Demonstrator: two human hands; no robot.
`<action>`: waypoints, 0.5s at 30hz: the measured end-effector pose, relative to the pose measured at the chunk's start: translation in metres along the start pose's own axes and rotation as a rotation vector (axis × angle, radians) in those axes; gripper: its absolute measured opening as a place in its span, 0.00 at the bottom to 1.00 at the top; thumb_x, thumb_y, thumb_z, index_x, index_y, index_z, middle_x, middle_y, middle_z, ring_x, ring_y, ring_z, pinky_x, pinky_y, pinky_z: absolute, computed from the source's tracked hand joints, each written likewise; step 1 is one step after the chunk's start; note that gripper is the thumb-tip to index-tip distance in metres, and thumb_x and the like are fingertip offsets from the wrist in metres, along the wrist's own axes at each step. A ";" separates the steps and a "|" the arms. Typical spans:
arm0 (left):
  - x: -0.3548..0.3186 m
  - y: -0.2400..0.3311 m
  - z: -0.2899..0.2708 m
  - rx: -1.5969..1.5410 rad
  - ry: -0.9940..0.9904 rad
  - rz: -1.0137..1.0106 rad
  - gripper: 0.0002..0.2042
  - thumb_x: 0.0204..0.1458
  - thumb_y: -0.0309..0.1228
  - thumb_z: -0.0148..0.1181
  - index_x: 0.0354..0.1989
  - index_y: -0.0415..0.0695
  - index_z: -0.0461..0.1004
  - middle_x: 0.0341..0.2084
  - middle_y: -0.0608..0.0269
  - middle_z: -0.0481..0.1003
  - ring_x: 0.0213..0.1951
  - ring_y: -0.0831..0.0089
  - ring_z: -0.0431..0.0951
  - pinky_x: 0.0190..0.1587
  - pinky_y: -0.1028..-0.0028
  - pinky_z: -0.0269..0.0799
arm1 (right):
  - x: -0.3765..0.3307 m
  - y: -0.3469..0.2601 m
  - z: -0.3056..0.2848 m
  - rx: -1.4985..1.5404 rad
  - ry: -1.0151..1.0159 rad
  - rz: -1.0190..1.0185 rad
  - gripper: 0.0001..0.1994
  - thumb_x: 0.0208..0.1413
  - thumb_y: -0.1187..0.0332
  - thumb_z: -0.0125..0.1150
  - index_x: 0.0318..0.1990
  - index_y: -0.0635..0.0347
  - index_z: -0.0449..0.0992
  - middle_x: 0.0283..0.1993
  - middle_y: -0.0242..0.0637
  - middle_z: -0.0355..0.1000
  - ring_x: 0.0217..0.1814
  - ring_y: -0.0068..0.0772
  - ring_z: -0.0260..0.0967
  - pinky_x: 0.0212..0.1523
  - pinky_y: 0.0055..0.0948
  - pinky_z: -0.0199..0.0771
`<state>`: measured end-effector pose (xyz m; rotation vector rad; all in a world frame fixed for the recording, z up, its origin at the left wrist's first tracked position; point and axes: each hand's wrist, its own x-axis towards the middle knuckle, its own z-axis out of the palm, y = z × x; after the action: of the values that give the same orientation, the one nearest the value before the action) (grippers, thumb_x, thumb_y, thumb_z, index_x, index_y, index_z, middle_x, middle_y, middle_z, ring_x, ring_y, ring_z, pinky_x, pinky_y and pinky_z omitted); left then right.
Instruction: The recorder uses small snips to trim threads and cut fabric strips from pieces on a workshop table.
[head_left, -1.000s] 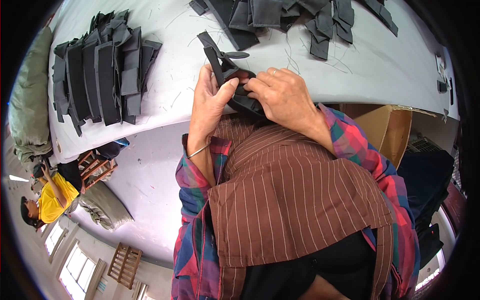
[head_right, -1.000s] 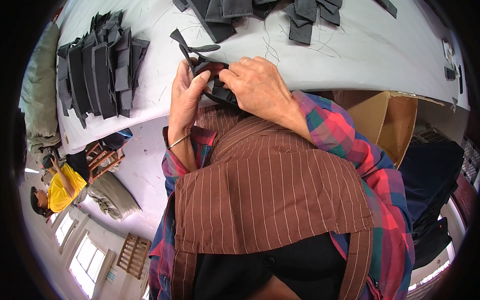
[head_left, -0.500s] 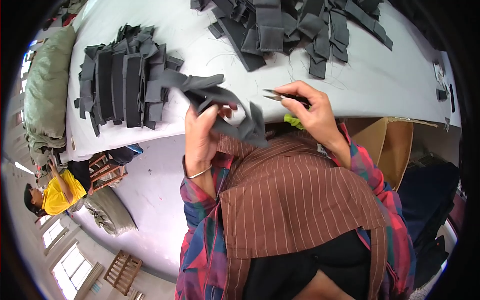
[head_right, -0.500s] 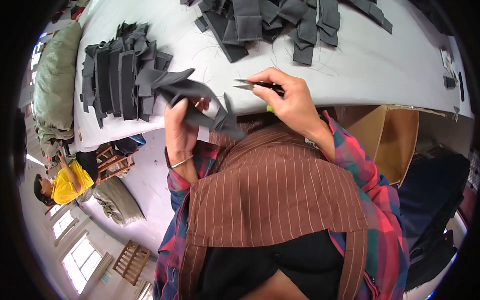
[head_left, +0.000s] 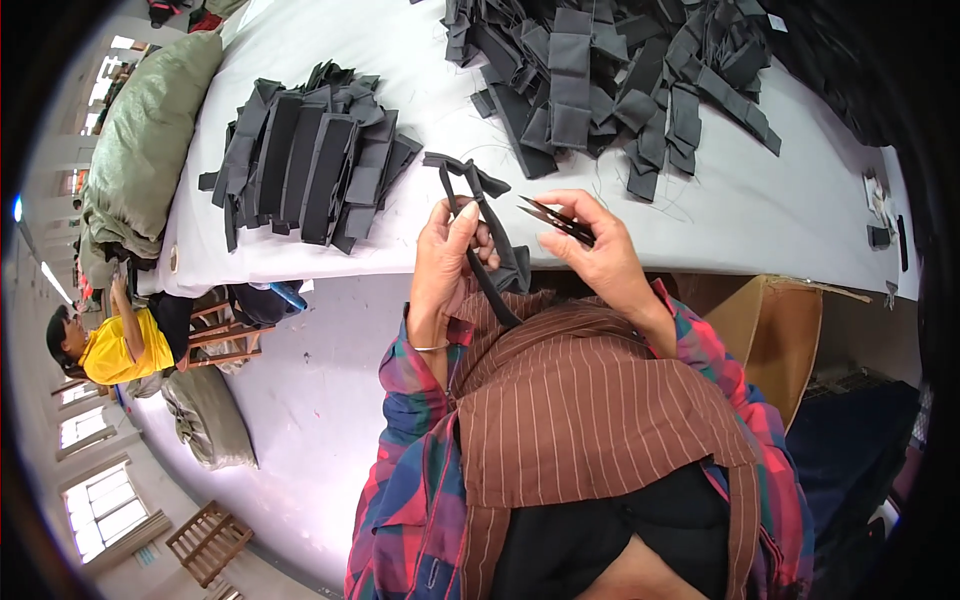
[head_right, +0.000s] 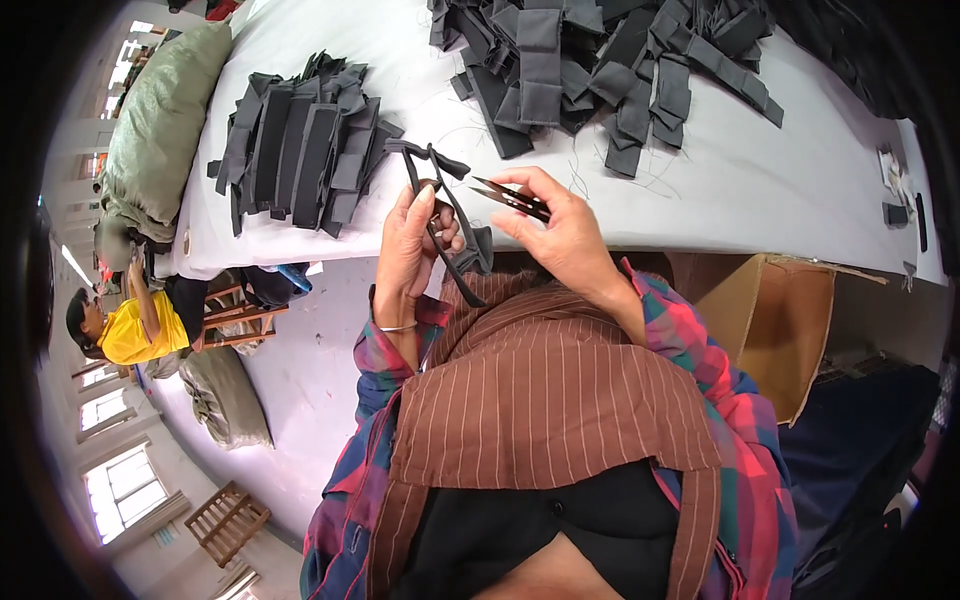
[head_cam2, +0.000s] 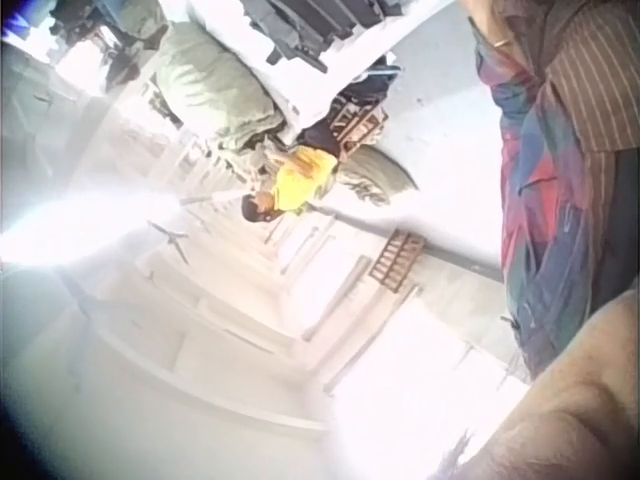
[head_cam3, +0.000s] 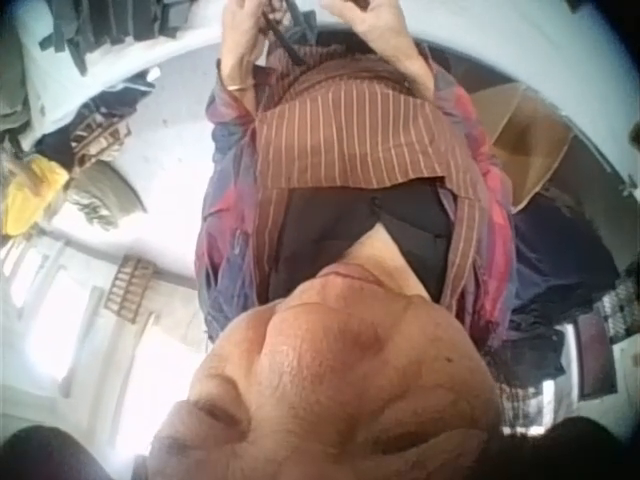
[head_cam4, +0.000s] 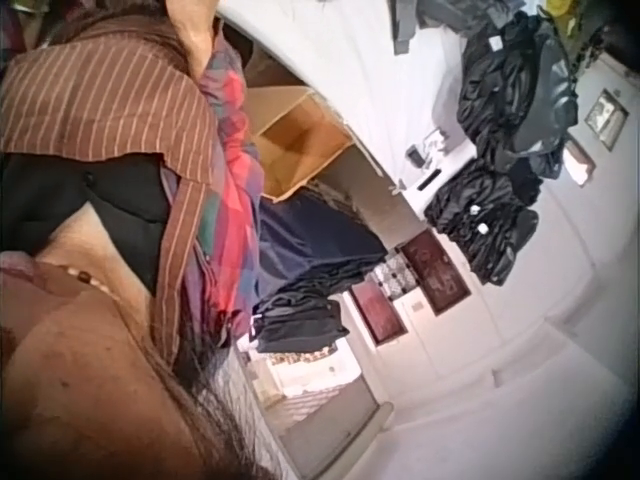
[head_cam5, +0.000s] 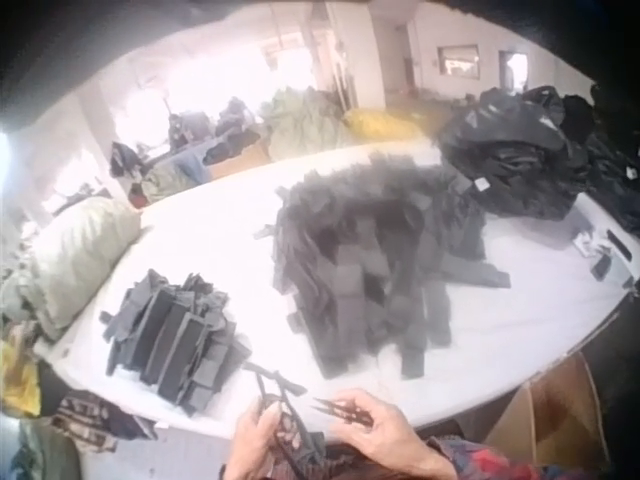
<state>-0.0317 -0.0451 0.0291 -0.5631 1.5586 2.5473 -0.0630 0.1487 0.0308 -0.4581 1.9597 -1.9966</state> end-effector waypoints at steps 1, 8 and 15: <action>-0.001 -0.001 0.000 -0.002 0.002 0.006 0.15 0.57 0.37 0.58 0.44 0.41 0.64 0.20 0.67 0.66 0.20 0.80 0.65 0.23 0.79 0.68 | 0.001 -0.002 0.004 -0.002 -0.005 -0.004 0.19 0.52 0.71 0.64 0.52 0.59 0.70 0.36 0.24 0.62 0.37 0.15 0.58 0.41 0.16 0.61; 0.006 -0.003 0.001 -0.207 -0.089 -0.024 0.12 0.59 0.37 0.54 0.43 0.44 0.64 0.21 0.69 0.61 0.23 0.77 0.63 0.26 0.72 0.68 | 0.010 0.010 0.019 0.108 -0.068 0.087 0.26 0.51 0.76 0.60 0.59 0.55 0.63 0.36 0.25 0.59 0.39 0.15 0.56 0.41 0.15 0.59; 0.018 -0.001 -0.018 -0.406 -0.152 -0.194 0.10 0.58 0.38 0.54 0.37 0.45 0.67 0.21 0.70 0.62 0.22 0.77 0.63 0.22 0.75 0.63 | 0.030 0.007 0.017 0.167 0.026 0.040 0.20 0.54 0.76 0.56 0.56 0.59 0.67 0.31 0.21 0.58 0.33 0.12 0.54 0.34 0.13 0.54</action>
<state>-0.0438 -0.0629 0.0144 -0.5119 0.8940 2.6864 -0.0823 0.1200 0.0246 -0.3514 1.7833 -2.1288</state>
